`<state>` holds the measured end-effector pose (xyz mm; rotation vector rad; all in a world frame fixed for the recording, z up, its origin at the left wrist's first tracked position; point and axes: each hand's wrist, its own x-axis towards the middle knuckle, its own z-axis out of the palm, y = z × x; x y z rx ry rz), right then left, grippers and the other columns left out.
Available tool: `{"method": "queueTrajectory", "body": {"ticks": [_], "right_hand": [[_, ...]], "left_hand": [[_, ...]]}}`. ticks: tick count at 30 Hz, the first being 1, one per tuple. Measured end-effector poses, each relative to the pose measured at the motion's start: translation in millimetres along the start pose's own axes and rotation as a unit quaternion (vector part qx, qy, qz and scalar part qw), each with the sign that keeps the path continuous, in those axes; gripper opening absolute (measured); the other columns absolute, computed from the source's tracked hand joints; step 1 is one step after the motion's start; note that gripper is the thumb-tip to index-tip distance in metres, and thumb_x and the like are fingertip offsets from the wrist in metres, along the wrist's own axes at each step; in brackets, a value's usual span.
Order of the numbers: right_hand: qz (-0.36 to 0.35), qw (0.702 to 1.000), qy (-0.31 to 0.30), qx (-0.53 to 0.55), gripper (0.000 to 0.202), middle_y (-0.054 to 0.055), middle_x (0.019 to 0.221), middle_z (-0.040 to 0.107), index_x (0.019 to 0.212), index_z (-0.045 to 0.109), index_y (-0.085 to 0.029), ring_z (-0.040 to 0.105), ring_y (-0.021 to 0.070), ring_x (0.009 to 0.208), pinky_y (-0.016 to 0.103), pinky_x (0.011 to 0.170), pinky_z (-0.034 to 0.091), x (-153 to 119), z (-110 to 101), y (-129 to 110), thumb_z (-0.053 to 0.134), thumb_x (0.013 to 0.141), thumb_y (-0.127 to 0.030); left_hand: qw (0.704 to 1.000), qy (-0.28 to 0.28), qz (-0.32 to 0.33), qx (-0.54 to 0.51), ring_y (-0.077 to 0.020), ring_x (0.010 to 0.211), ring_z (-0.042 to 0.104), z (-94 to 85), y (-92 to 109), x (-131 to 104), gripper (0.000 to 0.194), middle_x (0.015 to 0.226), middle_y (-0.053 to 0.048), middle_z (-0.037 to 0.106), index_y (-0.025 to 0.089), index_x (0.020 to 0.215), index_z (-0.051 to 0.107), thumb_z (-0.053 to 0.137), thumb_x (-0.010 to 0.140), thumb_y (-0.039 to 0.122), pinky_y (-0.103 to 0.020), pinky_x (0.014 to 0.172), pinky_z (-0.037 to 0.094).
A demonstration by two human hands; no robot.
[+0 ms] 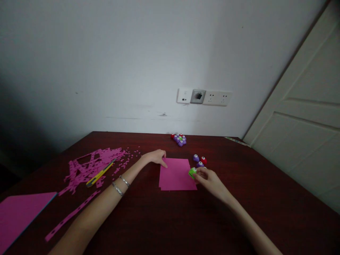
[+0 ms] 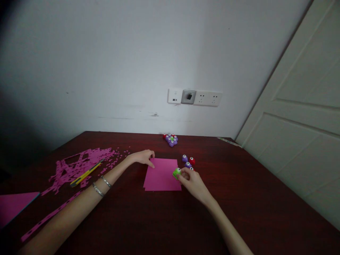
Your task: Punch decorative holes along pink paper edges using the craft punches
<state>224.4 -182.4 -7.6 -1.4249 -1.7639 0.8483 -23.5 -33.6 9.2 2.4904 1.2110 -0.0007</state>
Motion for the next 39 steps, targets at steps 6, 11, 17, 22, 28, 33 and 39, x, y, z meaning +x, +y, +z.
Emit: {"method": "queueTrajectory", "body": {"ticks": [6, 11, 17, 22, 28, 33, 39], "right_hand": [[-0.008, 0.999, 0.009, -0.047, 0.027, 0.000, 0.066, 0.055, 0.077, 0.056, -0.016, 0.051, 0.0135, 0.061, 0.023, 0.057, 0.039, -1.4, -10.2, 0.4, 0.050, 0.080, -0.042], [-0.015, 0.992, 0.015, -0.126, 0.028, -0.001, 0.063, 0.053, 0.069, 0.054, -0.017, 0.047, 0.0122, 0.057, 0.023, 0.054, 0.036, -1.2, -19.1, 2.7, 0.050, 0.079, -0.043], [-0.004, 0.991, -0.038, -0.132, 0.036, 0.002, 0.065, 0.059, 0.070, 0.061, -0.015, 0.052, 0.0132, 0.058, 0.022, 0.052, 0.039, -4.6, -27.8, 2.7, 0.050, 0.080, -0.048], [0.047, 0.994, -0.062, -0.076, 0.038, 0.003, 0.069, 0.061, 0.081, 0.065, -0.014, 0.051, 0.0111, 0.052, 0.020, 0.042, 0.041, -9.2, -30.6, -2.0, 0.054, 0.076, -0.050], [0.068, 0.994, -0.069, -0.057, 0.037, 0.003, 0.069, 0.061, 0.082, 0.066, -0.015, 0.051, 0.0108, 0.052, 0.020, 0.040, 0.048, -10.3, -31.2, -4.8, 0.056, 0.075, -0.049], [0.072, 0.993, -0.073, -0.058, 0.037, 0.002, 0.066, 0.060, 0.082, 0.067, -0.015, 0.052, 0.0111, 0.051, 0.021, 0.039, 0.049, -9.5, -30.7, -2.7, 0.056, 0.074, -0.050], [0.075, 0.992, -0.078, -0.065, 0.037, 0.002, 0.067, 0.059, 0.084, 0.066, -0.014, 0.052, 0.0106, 0.051, 0.021, 0.040, 0.050, -10.0, -30.3, -3.2, 0.055, 0.076, -0.048]], "left_hand": [[1.000, 0.005, -0.010, -0.002, -0.0250, 0.089, 0.051, 5.5, -8.6, 3.5, 0.071, 0.098, -0.010, 0.054, 0.015, 0.101, 0.053, 0.071, 0.048, 0.058, -0.027, 0.068, 0.040], [0.999, -0.002, -0.014, -0.029, -0.0216, 0.078, 0.054, 6.5, -7.9, 4.3, 0.071, 0.089, -0.008, 0.058, 0.013, 0.104, 0.049, 0.072, 0.051, 0.053, -0.026, 0.062, 0.038], [1.000, -0.017, -0.008, -0.012, -0.0196, 0.073, 0.053, 5.7, -6.8, 4.4, 0.052, 0.083, -0.005, 0.059, 0.016, 0.089, 0.055, 0.070, 0.054, 0.052, -0.026, 0.059, 0.036], [1.000, 0.009, 0.002, -0.012, -0.0198, 0.080, 0.051, 7.5, -9.7, 5.3, 0.057, 0.092, -0.007, 0.054, 0.017, 0.092, 0.056, 0.071, 0.051, 0.055, -0.025, 0.064, 0.038], [1.000, 0.004, -0.029, -0.011, -0.0220, 0.081, 0.050, 6.7, -8.5, 3.1, 0.063, 0.088, -0.007, 0.053, 0.016, 0.093, 0.054, 0.072, 0.048, 0.057, -0.026, 0.063, 0.039], [0.999, 0.009, -0.030, -0.016, -0.0211, 0.079, 0.051, 5.9, -7.4, 2.5, 0.062, 0.088, -0.006, 0.052, 0.017, 0.091, 0.053, 0.071, 0.048, 0.057, -0.026, 0.060, 0.038], [1.000, 0.005, -0.021, -0.019, -0.0223, 0.079, 0.053, 6.0, -5.4, 3.2, 0.065, 0.090, -0.008, 0.056, 0.016, 0.096, 0.050, 0.071, 0.049, 0.055, -0.027, 0.061, 0.038]]}}
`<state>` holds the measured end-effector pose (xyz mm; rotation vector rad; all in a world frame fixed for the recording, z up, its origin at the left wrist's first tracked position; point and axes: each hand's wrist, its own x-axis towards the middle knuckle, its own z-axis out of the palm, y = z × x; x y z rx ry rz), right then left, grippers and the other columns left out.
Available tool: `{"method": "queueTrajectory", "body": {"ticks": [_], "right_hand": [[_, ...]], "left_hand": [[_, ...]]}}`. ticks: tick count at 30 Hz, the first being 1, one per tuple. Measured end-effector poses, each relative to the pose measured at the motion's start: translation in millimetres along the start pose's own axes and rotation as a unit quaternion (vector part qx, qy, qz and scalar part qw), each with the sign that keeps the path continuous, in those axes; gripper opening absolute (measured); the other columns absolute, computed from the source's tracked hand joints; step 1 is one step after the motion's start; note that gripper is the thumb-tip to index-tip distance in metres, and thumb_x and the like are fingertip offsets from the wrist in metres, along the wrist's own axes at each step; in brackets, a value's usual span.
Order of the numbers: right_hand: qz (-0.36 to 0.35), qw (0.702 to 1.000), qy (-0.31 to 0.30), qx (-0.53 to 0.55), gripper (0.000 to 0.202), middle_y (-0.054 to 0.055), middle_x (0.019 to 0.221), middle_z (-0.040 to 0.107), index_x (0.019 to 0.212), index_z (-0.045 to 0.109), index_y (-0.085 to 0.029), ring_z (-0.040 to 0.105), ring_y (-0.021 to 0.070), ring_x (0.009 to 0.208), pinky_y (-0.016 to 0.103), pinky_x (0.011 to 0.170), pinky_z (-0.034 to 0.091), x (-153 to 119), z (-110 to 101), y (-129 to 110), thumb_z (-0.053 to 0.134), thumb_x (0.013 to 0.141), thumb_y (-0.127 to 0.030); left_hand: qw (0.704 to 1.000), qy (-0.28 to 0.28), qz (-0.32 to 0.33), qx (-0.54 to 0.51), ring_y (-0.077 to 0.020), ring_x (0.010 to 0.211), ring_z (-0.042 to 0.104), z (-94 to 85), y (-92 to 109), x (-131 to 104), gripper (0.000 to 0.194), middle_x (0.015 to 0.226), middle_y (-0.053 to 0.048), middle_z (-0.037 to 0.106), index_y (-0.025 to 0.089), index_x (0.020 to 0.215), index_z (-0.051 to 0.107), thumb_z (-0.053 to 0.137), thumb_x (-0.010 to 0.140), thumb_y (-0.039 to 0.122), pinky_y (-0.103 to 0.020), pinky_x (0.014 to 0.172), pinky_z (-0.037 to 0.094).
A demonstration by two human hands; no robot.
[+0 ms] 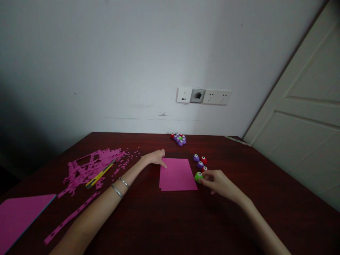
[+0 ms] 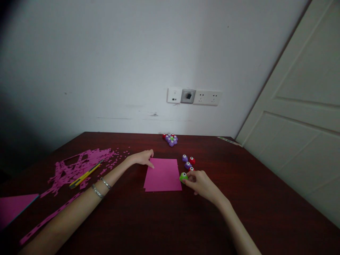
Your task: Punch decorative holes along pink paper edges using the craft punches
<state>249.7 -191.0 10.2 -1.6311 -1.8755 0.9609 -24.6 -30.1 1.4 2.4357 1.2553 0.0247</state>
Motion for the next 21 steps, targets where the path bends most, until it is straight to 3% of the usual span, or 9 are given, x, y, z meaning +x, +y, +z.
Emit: {"method": "queueTrajectory", "body": {"ticks": [15, 18, 21], "right_hand": [[0.003, 1.000, 0.003, -0.016, 0.034, 0.001, 0.064, 0.058, 0.081, 0.065, -0.014, 0.053, 0.0106, 0.049, 0.022, 0.039, 0.050, -1.9, 0.3, -5.7, 0.053, 0.077, -0.046], [0.005, 1.000, 0.005, -0.015, 0.034, 0.002, 0.065, 0.058, 0.082, 0.065, -0.014, 0.054, 0.0113, 0.050, 0.022, 0.039, 0.051, -2.8, 0.2, -7.1, 0.053, 0.078, -0.046], [0.002, 1.000, 0.004, -0.013, 0.035, 0.002, 0.066, 0.059, 0.082, 0.065, -0.014, 0.053, 0.0110, 0.049, 0.022, 0.039, 0.050, -2.9, 0.2, -5.9, 0.053, 0.078, -0.046]], "left_hand": [[1.000, 0.024, 0.012, 0.013, -0.0260, 0.091, 0.056, 2.4, 7.4, -1.0, 0.069, 0.104, -0.014, 0.057, 0.014, 0.109, 0.047, 0.075, 0.052, 0.041, -0.027, 0.068, 0.040], [0.999, 0.024, 0.021, -0.003, -0.0206, 0.082, 0.057, 0.0, 7.8, -1.1, 0.058, 0.099, -0.008, 0.060, 0.018, 0.107, 0.050, 0.074, 0.055, 0.032, -0.026, 0.064, 0.040], [0.998, 0.038, 0.052, -0.017, -0.0163, 0.074, 0.057, -4.7, 7.1, -1.0, 0.035, 0.089, -0.004, 0.063, 0.018, 0.094, 0.058, 0.068, 0.060, 0.022, -0.024, 0.061, 0.039]]}}
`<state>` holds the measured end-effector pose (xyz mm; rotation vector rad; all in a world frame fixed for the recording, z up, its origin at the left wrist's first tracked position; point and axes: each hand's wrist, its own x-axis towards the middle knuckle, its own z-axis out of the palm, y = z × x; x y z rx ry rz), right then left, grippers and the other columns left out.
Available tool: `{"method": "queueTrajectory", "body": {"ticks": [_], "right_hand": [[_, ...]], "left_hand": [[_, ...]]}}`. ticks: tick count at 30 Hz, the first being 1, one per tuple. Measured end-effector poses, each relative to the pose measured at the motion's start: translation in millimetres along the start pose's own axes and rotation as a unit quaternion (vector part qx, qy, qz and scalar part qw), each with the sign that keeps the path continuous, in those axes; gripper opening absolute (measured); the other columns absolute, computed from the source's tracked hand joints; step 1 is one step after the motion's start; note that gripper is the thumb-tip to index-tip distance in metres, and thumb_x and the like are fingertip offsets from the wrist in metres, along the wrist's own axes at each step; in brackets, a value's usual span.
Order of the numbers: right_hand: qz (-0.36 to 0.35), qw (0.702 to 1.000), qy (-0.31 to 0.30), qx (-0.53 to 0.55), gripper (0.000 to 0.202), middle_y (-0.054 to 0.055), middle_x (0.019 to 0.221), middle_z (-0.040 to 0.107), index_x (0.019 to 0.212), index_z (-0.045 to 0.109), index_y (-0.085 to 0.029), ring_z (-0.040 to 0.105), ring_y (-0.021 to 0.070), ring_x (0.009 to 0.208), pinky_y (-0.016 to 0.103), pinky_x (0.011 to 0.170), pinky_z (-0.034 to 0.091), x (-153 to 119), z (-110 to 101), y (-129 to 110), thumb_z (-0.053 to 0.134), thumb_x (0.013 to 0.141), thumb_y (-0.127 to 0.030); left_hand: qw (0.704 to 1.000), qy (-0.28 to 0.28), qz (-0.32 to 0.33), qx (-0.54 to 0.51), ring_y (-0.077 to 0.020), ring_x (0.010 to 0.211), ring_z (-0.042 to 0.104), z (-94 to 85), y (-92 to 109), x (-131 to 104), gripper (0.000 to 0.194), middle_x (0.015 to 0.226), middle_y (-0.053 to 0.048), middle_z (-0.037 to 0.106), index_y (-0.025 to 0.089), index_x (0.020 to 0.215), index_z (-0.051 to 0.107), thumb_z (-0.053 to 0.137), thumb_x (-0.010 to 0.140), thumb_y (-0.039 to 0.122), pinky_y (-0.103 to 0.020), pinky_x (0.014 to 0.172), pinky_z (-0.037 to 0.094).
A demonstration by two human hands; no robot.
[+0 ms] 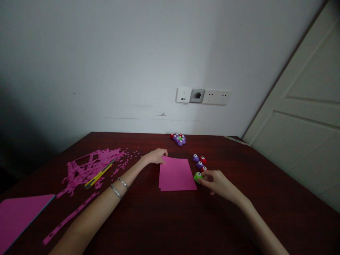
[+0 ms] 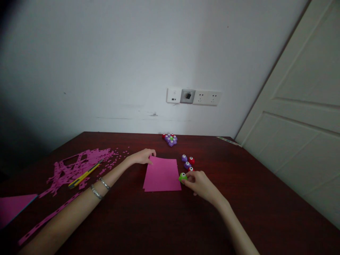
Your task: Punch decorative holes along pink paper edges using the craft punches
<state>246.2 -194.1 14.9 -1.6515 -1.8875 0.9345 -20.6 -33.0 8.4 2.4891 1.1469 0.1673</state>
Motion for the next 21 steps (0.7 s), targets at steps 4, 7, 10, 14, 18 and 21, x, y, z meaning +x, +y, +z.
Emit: {"method": "queueTrajectory", "body": {"ticks": [4, 7, 10, 14, 18, 21], "right_hand": [[0.002, 1.000, 0.001, 0.000, 0.035, 0.002, 0.065, 0.059, 0.082, 0.065, -0.014, 0.053, 0.0112, 0.048, 0.022, 0.037, 0.049, 0.4, -0.1, 2.4, 0.053, 0.077, -0.047], [0.009, 1.000, 0.010, -0.010, 0.037, 0.001, 0.060, 0.056, 0.080, 0.065, -0.014, 0.051, 0.0112, 0.047, 0.020, 0.033, 0.046, 0.1, -1.1, 1.7, 0.053, 0.076, -0.048], [-0.013, 0.998, 0.046, -0.039, 0.036, 0.002, 0.064, 0.055, 0.078, 0.066, -0.014, 0.050, 0.0108, 0.050, 0.017, 0.030, 0.043, -0.7, -2.6, 0.5, 0.056, 0.074, -0.048], [-0.017, 0.999, 0.042, -0.026, 0.035, 0.002, 0.071, 0.053, 0.082, 0.065, -0.013, 0.049, 0.0097, 0.050, 0.019, 0.030, 0.046, -1.0, -3.3, 3.4, 0.058, 0.072, -0.046], [-0.006, 0.999, 0.032, 0.011, 0.032, 0.001, 0.071, 0.053, 0.083, 0.065, -0.012, 0.051, 0.0101, 0.052, 0.022, 0.035, 0.052, 0.5, -1.6, 8.6, 0.059, 0.071, -0.042], [-0.010, 0.998, 0.059, 0.025, 0.031, 0.002, 0.074, 0.058, 0.086, 0.064, -0.012, 0.053, 0.0101, 0.054, 0.022, 0.039, 0.054, 2.7, 1.0, 11.0, 0.061, 0.070, -0.038]], "left_hand": [[0.996, -0.024, 0.005, -0.086, -0.0125, 0.059, 0.057, -7.7, -2.5, -0.3, 0.012, 0.068, -0.002, 0.063, 0.014, 0.079, 0.062, 0.058, 0.067, 0.017, -0.022, 0.055, 0.040], [0.981, -0.054, -0.009, -0.184, -0.0111, 0.051, 0.055, -12.0, -7.4, -1.0, 0.011, 0.058, -0.001, 0.061, 0.012, 0.075, 0.062, 0.056, 0.071, 0.020, -0.022, 0.051, 0.040], [0.966, -0.060, 0.003, -0.252, -0.0103, 0.048, 0.054, -15.2, -13.2, -2.2, 0.013, 0.053, 0.000, 0.059, 0.012, 0.074, 0.062, 0.058, 0.071, 0.024, -0.021, 0.049, 0.038], [0.961, -0.053, -0.005, -0.272, -0.0084, 0.044, 0.051, -20.8, -15.4, -6.2, 0.017, 0.049, 0.002, 0.056, 0.012, 0.077, 0.062, 0.060, 0.070, 0.028, -0.017, 0.041, 0.027], [0.958, -0.044, -0.021, -0.284, -0.0075, 0.043, 0.049, -25.2, -14.6, -10.1, 0.020, 0.048, 0.002, 0.055, 0.012, 0.081, 0.062, 0.060, 0.071, 0.029, -0.017, 0.039, 0.023], [0.954, -0.041, -0.021, -0.297, -0.0082, 0.045, 0.051, -24.2, -19.1, -9.7, 0.023, 0.051, 0.001, 0.056, 0.012, 0.083, 0.062, 0.060, 0.070, 0.030, -0.018, 0.040, 0.026]]}}
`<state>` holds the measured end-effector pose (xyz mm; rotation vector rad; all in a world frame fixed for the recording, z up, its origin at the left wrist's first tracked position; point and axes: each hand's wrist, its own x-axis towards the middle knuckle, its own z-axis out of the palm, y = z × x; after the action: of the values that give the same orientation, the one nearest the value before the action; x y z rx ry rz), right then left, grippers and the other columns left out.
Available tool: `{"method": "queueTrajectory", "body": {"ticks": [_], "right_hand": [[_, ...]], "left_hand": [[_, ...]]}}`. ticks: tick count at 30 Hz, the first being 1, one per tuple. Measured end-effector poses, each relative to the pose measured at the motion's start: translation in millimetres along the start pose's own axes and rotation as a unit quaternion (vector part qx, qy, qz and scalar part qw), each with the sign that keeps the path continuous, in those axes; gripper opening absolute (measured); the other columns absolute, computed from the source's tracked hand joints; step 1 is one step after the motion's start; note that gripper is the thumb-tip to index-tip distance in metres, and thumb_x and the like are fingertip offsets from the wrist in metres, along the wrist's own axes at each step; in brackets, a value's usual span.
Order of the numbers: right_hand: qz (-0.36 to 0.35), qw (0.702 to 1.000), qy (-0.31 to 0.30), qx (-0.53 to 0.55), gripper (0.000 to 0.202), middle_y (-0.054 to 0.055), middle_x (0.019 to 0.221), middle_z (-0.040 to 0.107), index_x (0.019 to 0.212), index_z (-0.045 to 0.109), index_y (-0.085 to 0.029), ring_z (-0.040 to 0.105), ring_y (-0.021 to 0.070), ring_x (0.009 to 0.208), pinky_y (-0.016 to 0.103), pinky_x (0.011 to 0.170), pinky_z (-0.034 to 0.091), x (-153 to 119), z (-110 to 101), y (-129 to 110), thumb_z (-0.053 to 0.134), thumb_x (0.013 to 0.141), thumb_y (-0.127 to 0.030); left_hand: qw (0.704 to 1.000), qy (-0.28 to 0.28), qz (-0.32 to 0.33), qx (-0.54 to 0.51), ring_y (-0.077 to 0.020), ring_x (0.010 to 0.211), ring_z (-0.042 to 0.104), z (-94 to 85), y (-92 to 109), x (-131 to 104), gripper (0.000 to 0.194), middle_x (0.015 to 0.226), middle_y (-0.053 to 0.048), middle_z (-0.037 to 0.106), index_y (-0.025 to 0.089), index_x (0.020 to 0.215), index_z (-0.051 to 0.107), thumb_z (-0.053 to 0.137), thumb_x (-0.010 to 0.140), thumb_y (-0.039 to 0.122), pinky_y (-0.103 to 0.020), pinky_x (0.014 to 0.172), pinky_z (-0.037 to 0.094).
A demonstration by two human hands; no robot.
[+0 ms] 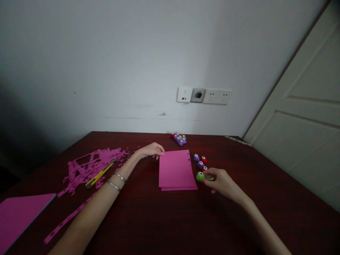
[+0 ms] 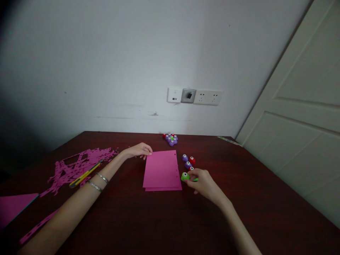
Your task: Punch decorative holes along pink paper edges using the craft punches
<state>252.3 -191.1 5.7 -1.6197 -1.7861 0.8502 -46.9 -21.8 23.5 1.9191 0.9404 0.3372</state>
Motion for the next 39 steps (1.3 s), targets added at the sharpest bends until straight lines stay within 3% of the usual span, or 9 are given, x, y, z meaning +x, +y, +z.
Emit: {"method": "queueTrajectory", "body": {"ticks": [4, 12, 23, 39], "right_hand": [[0.010, 0.999, 0.042, 0.013, 0.033, 0.003, 0.073, 0.061, 0.089, 0.063, -0.010, 0.055, 0.0103, 0.052, 0.024, 0.042, 0.056, 3.0, 4.7, 2.7, 0.062, 0.070, -0.038], [0.008, 0.998, 0.069, 0.011, 0.030, 0.005, 0.077, 0.065, 0.084, 0.065, -0.011, 0.056, 0.0124, 0.055, 0.025, 0.043, 0.056, 5.7, 9.6, 3.7, 0.060, 0.071, -0.038], [0.020, 0.999, 0.041, -0.008, 0.030, 0.002, 0.069, 0.063, 0.080, 0.064, -0.013, 0.052, 0.0085, 0.042, 0.021, 0.036, 0.050, 7.3, 13.2, 8.3, 0.061, 0.071, -0.041], [0.017, 0.999, 0.047, 0.000, 0.030, 0.002, 0.069, 0.064, 0.081, 0.064, -0.013, 0.052, 0.0083, 0.042, 0.021, 0.034, 0.049, 8.6, 14.6, 12.9, 0.062, 0.070, -0.041]], "left_hand": [[1.000, -0.002, 0.000, -0.019, -0.0084, 0.047, 0.051, -1.7, -8.5, 2.7, 0.026, 0.055, 0.000, 0.057, 0.012, 0.086, 0.062, 0.061, 0.070, 0.031, -0.019, 0.043, 0.030], [0.999, 0.000, -0.011, -0.039, -0.0084, 0.047, 0.051, -1.5, -12.9, 4.0, 0.027, 0.056, 0.000, 0.057, 0.011, 0.087, 0.062, 0.061, 0.070, 0.032, -0.020, 0.044, 0.030], [0.999, -0.004, -0.005, -0.047, -0.0089, 0.047, 0.051, 1.8, -13.0, 6.1, 0.027, 0.058, 0.000, 0.058, 0.012, 0.086, 0.061, 0.062, 0.069, 0.032, -0.020, 0.044, 0.032], [0.999, -0.007, -0.015, -0.041, -0.0084, 0.047, 0.050, 0.7, -15.8, 6.1, 0.028, 0.057, 0.000, 0.058, 0.012, 0.088, 0.063, 0.061, 0.069, 0.032, -0.020, 0.046, 0.033]]}}
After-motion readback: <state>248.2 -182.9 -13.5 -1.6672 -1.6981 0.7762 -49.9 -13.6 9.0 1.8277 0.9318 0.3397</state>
